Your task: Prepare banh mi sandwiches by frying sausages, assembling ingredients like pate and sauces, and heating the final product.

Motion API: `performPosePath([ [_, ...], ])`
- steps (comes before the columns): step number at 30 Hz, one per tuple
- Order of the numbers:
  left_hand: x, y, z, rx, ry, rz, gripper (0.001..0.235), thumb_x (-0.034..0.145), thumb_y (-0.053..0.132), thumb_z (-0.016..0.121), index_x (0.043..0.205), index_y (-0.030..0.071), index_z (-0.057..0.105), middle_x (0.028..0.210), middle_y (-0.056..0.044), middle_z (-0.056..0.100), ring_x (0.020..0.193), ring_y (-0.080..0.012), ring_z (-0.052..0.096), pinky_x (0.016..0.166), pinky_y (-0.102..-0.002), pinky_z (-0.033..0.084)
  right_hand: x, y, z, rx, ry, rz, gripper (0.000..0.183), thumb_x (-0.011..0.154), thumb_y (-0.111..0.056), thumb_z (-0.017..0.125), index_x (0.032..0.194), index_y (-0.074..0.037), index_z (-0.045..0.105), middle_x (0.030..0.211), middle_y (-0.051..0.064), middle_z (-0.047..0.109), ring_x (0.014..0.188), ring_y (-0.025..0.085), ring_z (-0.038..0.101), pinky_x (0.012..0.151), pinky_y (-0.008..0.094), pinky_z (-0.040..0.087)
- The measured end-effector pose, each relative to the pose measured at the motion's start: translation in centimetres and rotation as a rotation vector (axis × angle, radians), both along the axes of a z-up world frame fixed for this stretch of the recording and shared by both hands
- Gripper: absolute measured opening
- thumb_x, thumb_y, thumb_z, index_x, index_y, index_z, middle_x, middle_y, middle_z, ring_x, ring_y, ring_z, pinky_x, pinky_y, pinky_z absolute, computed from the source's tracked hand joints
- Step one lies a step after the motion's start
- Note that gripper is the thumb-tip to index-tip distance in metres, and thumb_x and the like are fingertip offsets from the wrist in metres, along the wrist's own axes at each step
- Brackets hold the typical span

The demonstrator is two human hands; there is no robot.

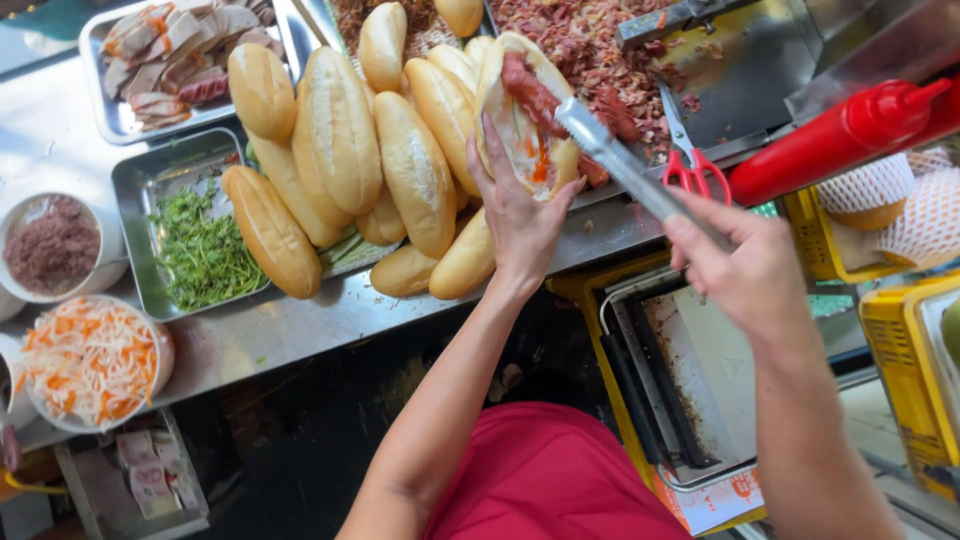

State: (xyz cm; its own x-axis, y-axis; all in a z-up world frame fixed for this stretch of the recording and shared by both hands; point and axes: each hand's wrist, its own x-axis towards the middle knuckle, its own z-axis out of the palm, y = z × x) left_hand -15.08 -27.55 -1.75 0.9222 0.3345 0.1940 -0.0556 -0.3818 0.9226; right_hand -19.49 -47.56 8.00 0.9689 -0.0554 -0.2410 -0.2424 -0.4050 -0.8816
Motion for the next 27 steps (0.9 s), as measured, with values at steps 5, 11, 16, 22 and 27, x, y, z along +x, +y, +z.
performPosePath([
  [5,-1.5,2.5,2.2,0.056,-0.138,0.192,0.125,0.072,0.02,0.094,0.165,0.008,0.011,0.164,-0.027,0.017,0.152,-0.0451,0.032,0.124,-0.044,0.038,-3.3,4.1,3.4,-0.488,-0.112,0.201,0.042,0.092,-0.021,0.079,0.134,-0.016,0.074,0.073,0.016,0.071,0.051,0.014,0.053,0.056,0.03,0.049],
  [11,-7.7,9.9,4.1,0.067,-0.14,0.293,0.129,0.071,0.024,0.096,0.166,0.01,0.011,0.166,-0.026,0.018,0.153,-0.0432,0.034,0.122,-0.044,0.041,-3.4,9.9,4.4,-0.388,-0.424,0.485,0.044,0.093,-0.02,0.079,0.135,-0.011,0.071,0.095,0.017,0.075,0.079,0.012,0.071,0.074,0.03,0.055],
  [16,-16.3,20.0,4.9,0.063,-0.122,0.455,0.129,0.068,0.025,0.096,0.166,0.011,0.013,0.164,-0.025,0.023,0.151,-0.0415,0.038,0.123,-0.044,0.041,-5.3,19.5,4.8,-0.262,-0.482,0.618,0.044,0.092,-0.02,0.078,0.134,-0.009,0.069,0.104,0.016,0.076,0.087,0.013,0.07,0.079,0.029,0.055],
  [22,-30.5,33.8,4.7,0.19,-0.109,0.669,0.124,0.076,0.022,0.098,0.166,0.012,0.014,0.163,-0.028,0.025,0.153,-0.0445,0.034,0.127,-0.05,0.035,-9.1,35.1,-0.7,-0.322,-0.609,0.81,0.045,0.096,-0.028,0.078,0.138,-0.012,0.071,0.102,0.018,0.075,0.088,0.024,0.073,0.081,0.037,0.056],
  [27,-38.8,42.4,3.1,0.265,-0.039,0.809,0.121,0.081,0.02,0.097,0.167,0.012,0.012,0.163,-0.028,0.029,0.153,-0.0441,0.033,0.126,-0.05,0.033,-14.4,46.5,-4.9,-0.489,-0.619,0.991,0.048,0.093,-0.037,0.074,0.138,-0.02,0.069,0.09,0.012,0.073,0.081,0.034,0.07,0.07,0.048,0.053],
])
